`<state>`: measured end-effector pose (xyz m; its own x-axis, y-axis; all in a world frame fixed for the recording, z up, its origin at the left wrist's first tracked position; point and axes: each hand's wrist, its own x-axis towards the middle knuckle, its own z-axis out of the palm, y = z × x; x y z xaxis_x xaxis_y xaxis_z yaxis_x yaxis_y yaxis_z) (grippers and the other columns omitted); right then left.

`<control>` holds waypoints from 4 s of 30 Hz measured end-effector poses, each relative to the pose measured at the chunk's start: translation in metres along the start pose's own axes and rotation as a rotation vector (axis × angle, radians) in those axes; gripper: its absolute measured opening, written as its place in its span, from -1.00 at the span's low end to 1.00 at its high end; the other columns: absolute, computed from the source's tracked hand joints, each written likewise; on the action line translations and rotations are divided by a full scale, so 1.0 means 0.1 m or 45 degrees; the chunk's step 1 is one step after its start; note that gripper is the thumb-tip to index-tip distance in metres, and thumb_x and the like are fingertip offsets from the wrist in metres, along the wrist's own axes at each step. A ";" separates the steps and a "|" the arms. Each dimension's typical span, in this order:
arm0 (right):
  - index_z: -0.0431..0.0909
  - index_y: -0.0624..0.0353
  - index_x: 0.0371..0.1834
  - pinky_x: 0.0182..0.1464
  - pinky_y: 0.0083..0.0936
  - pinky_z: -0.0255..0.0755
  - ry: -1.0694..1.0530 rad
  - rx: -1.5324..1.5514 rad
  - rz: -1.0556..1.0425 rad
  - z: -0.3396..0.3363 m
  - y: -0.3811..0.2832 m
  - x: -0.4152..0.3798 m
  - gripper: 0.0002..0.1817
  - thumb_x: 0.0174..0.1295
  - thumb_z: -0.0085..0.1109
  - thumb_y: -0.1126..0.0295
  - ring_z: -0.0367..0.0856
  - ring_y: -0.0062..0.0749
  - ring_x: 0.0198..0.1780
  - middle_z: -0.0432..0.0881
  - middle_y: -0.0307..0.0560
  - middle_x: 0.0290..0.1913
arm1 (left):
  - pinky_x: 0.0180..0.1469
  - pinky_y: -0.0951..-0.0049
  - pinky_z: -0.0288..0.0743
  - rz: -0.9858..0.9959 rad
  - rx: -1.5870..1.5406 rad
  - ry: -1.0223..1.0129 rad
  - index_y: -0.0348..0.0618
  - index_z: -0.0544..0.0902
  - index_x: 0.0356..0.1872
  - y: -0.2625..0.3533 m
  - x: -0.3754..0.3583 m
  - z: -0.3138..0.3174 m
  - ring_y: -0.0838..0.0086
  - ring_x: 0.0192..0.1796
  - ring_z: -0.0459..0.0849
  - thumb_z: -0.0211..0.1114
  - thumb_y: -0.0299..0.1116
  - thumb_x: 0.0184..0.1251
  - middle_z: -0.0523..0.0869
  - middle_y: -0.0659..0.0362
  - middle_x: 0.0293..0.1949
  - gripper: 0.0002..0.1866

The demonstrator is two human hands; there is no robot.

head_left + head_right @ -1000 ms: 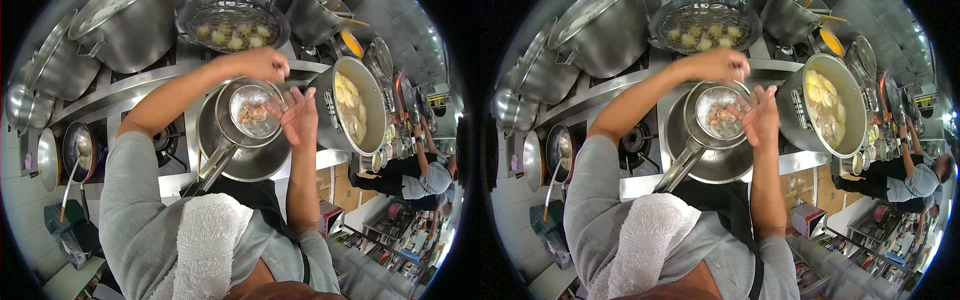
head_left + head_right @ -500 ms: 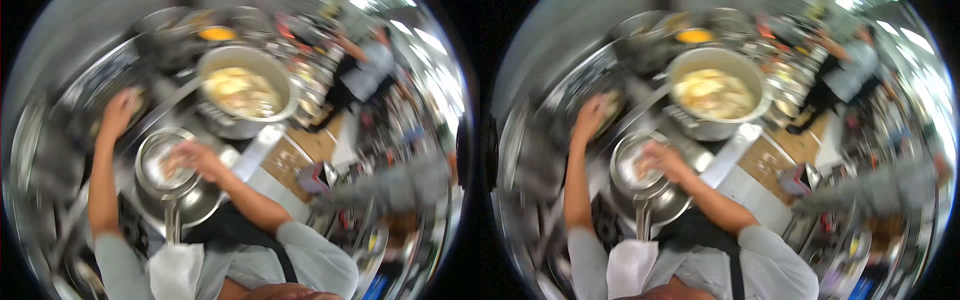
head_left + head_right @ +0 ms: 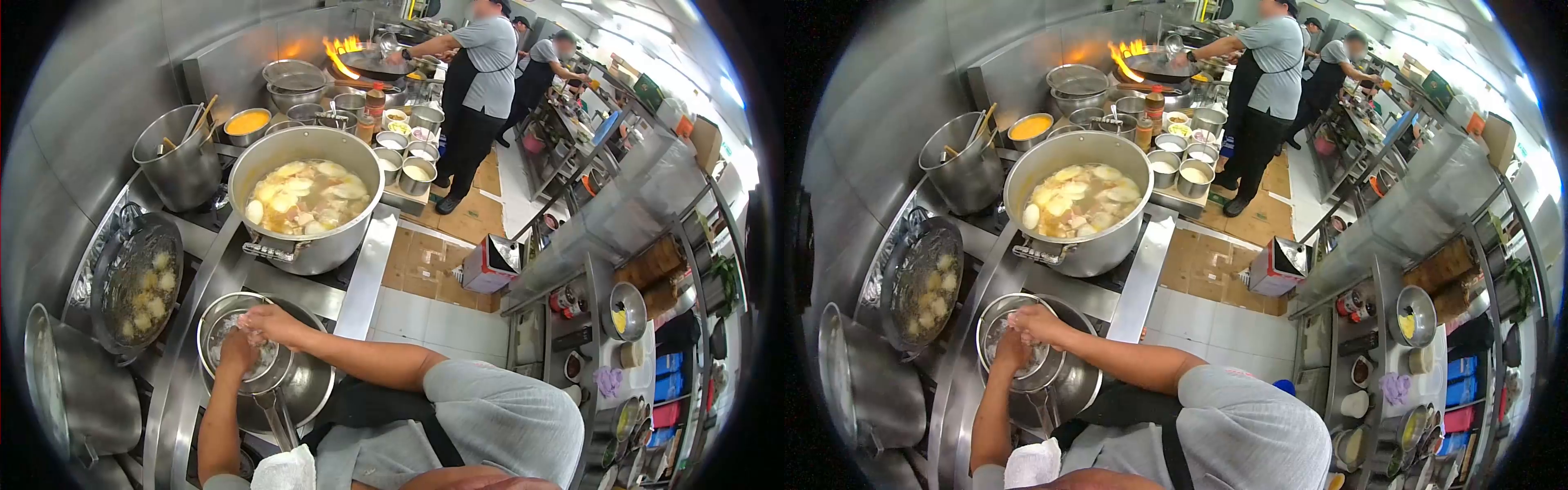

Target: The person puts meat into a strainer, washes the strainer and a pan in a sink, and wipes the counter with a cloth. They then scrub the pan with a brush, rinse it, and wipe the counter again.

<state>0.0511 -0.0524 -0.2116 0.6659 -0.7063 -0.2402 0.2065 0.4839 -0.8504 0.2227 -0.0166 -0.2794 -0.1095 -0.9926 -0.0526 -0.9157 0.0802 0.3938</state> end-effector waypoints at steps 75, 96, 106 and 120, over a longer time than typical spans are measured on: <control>0.37 0.24 0.02 -0.48 -0.58 0.52 -0.126 -0.504 -0.078 0.13 -0.02 0.00 -0.60 0.09 0.21 0.48 0.57 -0.51 -0.44 0.56 -0.14 -0.32 | -0.35 0.56 0.44 -0.355 -1.419 0.374 -0.26 0.53 -0.27 0.66 -0.37 -0.78 0.61 -0.35 0.56 0.26 -0.44 0.20 0.61 0.21 -0.41 -0.85; 0.53 0.22 -0.30 -0.37 -0.52 0.56 -0.163 -0.262 0.119 -0.05 0.21 0.14 -0.80 0.16 0.19 0.31 0.63 -0.43 -0.40 0.62 -0.11 -0.38 | -0.21 0.19 0.44 -0.173 -0.549 0.092 -0.21 0.53 -0.22 0.59 -0.49 -1.14 0.09 -0.23 0.60 0.23 -0.34 0.14 0.61 -0.07 -0.32 -0.78; 0.40 0.32 0.04 -0.37 -0.46 0.56 -0.018 -0.062 0.129 0.04 0.18 0.12 -0.71 0.28 -0.02 0.45 0.63 -0.32 -0.27 0.60 0.01 -0.15 | -0.31 0.44 0.48 -0.204 -1.824 0.084 -0.24 0.52 -0.10 0.16 -0.65 -0.96 0.58 -0.33 0.54 0.15 -0.40 0.30 0.55 0.19 -0.27 -0.80; 0.29 0.54 0.11 -0.13 -0.29 0.60 -0.339 0.335 0.424 0.16 0.04 0.18 -0.47 0.05 0.06 0.46 0.61 -0.13 -0.09 0.51 0.19 0.05 | -0.39 0.46 0.51 -0.477 -1.111 0.782 -0.25 0.51 -0.27 -0.92 -0.14 -2.12 0.49 -0.33 0.60 0.26 -0.18 0.25 0.58 0.16 -0.40 -0.70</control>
<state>0.0755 -0.0552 -0.2115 0.8793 -0.3512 -0.3216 0.1023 0.7988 -0.5928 0.3906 -0.0299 -0.1200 0.5440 -0.8367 0.0635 -0.2417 -0.0837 0.9667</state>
